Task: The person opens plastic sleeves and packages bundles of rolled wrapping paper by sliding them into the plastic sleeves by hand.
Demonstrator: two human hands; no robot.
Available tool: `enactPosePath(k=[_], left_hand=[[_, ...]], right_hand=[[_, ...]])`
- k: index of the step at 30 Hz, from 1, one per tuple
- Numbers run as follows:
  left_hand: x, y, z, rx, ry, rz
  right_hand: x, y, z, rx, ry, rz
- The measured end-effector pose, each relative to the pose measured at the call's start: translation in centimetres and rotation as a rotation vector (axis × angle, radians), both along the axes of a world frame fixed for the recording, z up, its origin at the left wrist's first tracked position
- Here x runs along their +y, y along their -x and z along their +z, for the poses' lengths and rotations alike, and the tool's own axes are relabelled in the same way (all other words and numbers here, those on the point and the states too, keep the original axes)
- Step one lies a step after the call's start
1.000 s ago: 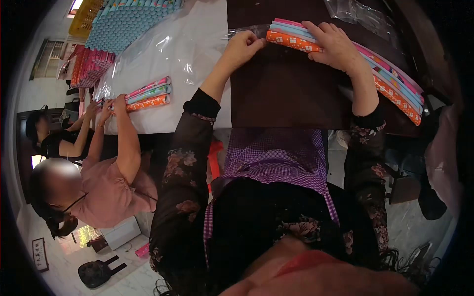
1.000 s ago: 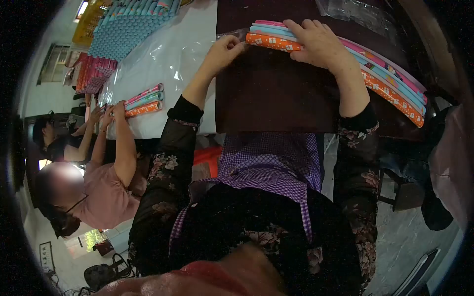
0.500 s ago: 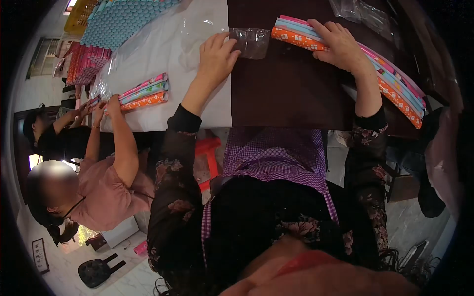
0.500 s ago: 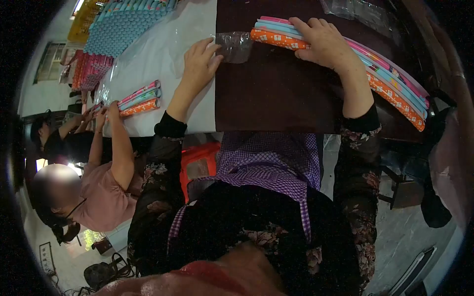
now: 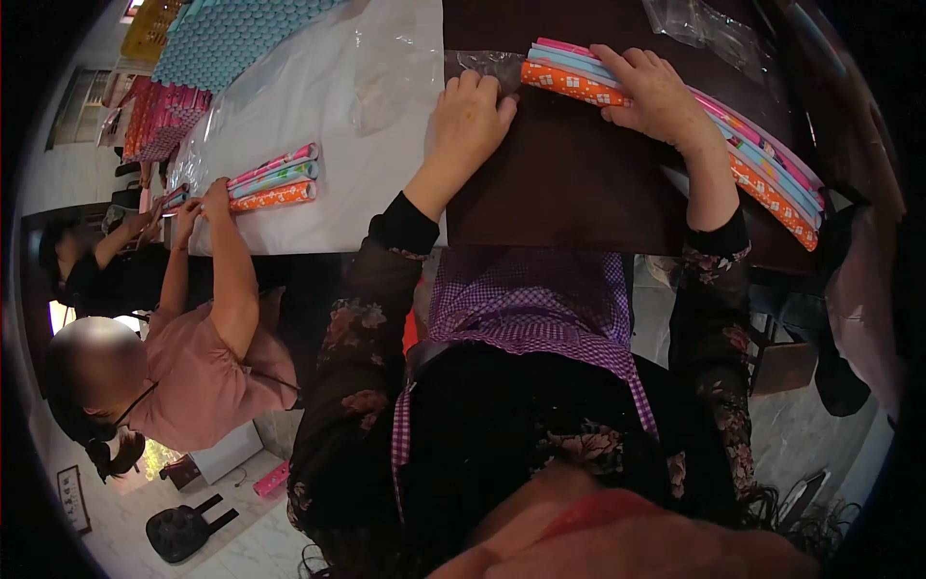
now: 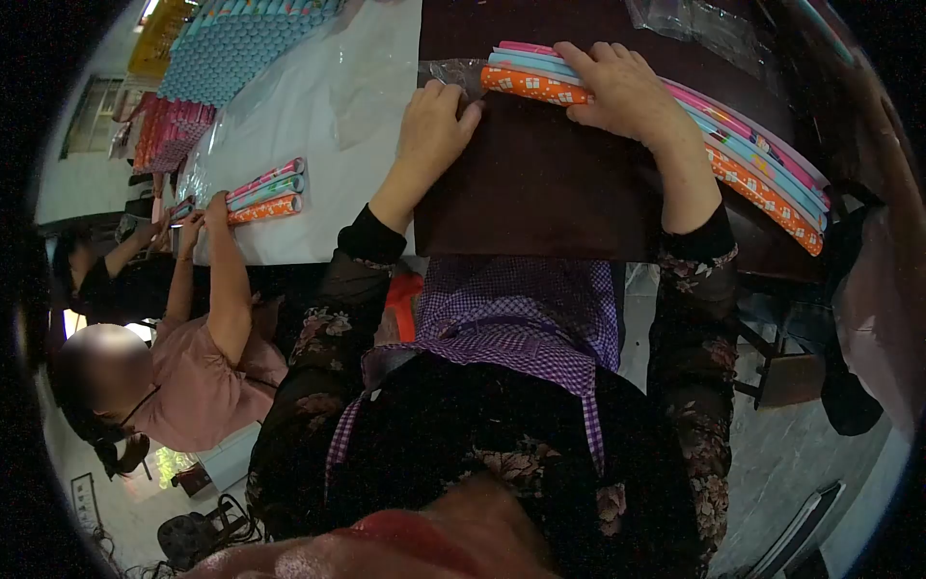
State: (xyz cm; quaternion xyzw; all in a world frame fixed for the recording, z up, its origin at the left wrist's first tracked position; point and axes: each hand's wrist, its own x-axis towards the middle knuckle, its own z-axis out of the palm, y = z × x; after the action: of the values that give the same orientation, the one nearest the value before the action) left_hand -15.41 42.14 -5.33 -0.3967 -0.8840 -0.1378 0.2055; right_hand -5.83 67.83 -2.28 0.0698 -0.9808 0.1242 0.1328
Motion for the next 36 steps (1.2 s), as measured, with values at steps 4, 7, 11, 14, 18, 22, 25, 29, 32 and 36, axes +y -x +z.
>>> enactPosePath(k=[4,7,11,14,18,22,25,29,32,36], left_hand=[[0.3,-0.2,0.7,-0.09,-0.023,0.043],[0.1,-0.2,0.7,-0.1,-0.041,0.022],[0.1,0.1,1.0,-0.092,0.023,0.029],[0.6,0.0,1.4,-0.09,0.054,0.046],[1.1,0.4,0.7,-0.14,0.027,0.064],[1.0,1.6,-0.1,-0.253,-0.04,0.087],[0.5,2.6,0.4,-0.407,-0.101,0.067],[0.2,3.3,1.2,-0.608,-0.094,0.114],[-0.1,4.0,1.1,-0.687,-0.109,0.068],[0.6,3.4,2.0,-0.661,0.016,0.072]], right_hand=[[-0.3,-0.2,0.5,-0.036,0.008,0.017],[0.0,-0.1,-0.1,0.007,-0.005,-0.02],[0.7,0.3,-0.6,0.009,-0.017,-0.024],[1.0,0.5,-0.9,0.025,-0.02,-0.026],[1.0,0.5,-1.0,0.021,-0.017,-0.039],[1.1,0.4,-0.9,0.043,-0.031,-0.028],[1.1,0.3,-0.7,0.063,-0.006,-0.017],[1.2,0.5,-0.8,0.069,0.004,-0.018],[1.0,0.4,-0.9,0.056,0.011,-0.026],[0.4,0.1,-0.1,0.047,0.033,-0.011]])
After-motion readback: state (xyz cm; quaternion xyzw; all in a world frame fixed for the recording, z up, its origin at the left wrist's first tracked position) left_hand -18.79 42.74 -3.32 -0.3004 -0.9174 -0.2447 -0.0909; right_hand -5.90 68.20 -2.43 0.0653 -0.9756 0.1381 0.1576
